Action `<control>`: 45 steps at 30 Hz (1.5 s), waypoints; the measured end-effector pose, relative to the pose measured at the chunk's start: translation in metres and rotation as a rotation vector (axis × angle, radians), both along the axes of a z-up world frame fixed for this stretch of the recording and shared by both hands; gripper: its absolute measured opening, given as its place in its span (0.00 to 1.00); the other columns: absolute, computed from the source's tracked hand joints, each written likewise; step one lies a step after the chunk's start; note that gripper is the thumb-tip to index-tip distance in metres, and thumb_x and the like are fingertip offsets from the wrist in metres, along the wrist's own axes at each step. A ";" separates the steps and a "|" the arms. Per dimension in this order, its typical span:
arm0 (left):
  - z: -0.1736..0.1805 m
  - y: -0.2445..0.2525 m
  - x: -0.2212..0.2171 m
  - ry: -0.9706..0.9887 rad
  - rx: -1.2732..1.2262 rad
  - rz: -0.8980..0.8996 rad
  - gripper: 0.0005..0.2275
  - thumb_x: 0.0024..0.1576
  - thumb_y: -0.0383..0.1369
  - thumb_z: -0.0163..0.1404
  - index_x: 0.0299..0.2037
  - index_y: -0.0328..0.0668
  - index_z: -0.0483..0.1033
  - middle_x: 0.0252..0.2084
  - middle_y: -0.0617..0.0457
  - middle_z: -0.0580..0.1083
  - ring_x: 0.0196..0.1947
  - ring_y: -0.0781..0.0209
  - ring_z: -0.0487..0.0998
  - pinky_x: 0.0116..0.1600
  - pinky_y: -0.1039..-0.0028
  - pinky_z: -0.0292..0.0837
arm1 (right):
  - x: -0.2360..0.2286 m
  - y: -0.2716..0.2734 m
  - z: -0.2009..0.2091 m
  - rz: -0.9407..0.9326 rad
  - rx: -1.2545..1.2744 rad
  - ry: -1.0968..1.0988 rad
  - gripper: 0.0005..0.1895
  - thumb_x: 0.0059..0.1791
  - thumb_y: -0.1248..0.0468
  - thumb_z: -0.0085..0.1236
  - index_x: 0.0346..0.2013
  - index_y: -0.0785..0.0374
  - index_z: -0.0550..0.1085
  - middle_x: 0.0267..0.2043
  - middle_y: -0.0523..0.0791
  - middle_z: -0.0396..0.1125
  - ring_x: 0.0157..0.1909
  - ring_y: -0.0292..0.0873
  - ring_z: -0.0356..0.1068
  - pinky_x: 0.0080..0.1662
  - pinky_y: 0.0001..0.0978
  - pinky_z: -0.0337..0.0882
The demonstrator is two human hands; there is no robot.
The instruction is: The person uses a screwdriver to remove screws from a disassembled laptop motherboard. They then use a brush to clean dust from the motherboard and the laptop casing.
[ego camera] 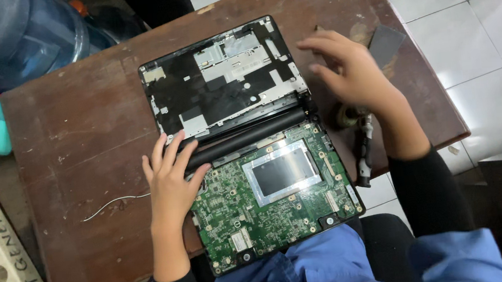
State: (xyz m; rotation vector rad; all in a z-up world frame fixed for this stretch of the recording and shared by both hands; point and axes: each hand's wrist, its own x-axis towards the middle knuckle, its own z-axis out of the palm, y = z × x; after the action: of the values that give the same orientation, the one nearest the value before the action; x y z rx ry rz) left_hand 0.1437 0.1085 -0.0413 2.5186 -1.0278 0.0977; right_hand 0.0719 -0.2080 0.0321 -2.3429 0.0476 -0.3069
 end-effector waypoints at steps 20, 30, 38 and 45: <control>-0.007 0.000 0.001 0.015 -0.002 0.067 0.12 0.47 0.43 0.50 0.39 0.53 0.72 0.54 0.59 0.65 0.59 0.55 0.57 0.56 0.60 0.53 | -0.093 0.029 -0.052 -0.044 -0.189 0.245 0.16 0.39 0.65 0.50 0.42 0.58 0.70 0.31 0.47 0.67 0.36 0.52 0.66 0.38 0.40 0.66; -0.007 0.001 0.000 0.043 0.002 0.074 0.12 0.47 0.43 0.50 0.39 0.54 0.71 0.54 0.61 0.64 0.59 0.56 0.56 0.55 0.56 0.52 | -0.081 0.024 -0.054 -0.048 -0.181 0.404 0.14 0.35 0.64 0.54 0.35 0.56 0.71 0.25 0.44 0.66 0.31 0.50 0.67 0.35 0.38 0.66; -0.007 0.001 0.001 0.023 -0.001 0.073 0.12 0.47 0.44 0.50 0.39 0.53 0.71 0.54 0.61 0.65 0.58 0.57 0.58 0.55 0.56 0.53 | -0.080 0.020 -0.050 -0.095 0.020 0.362 0.09 0.34 0.68 0.56 0.28 0.62 0.72 0.21 0.47 0.67 0.26 0.49 0.68 0.30 0.34 0.67; -0.005 0.002 -0.001 0.038 0.004 0.074 0.13 0.47 0.43 0.50 0.39 0.50 0.71 0.54 0.62 0.65 0.58 0.59 0.58 0.54 0.60 0.54 | -0.088 0.020 -0.075 -0.222 0.082 0.209 0.09 0.35 0.68 0.56 0.30 0.59 0.73 0.20 0.46 0.67 0.26 0.47 0.68 0.31 0.32 0.67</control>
State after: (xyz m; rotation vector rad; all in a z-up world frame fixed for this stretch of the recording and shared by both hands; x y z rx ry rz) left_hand 0.1431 0.1108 -0.0464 2.5522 -0.9206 0.0695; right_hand -0.0161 -0.1879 -0.0431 -2.2820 0.4159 -0.1631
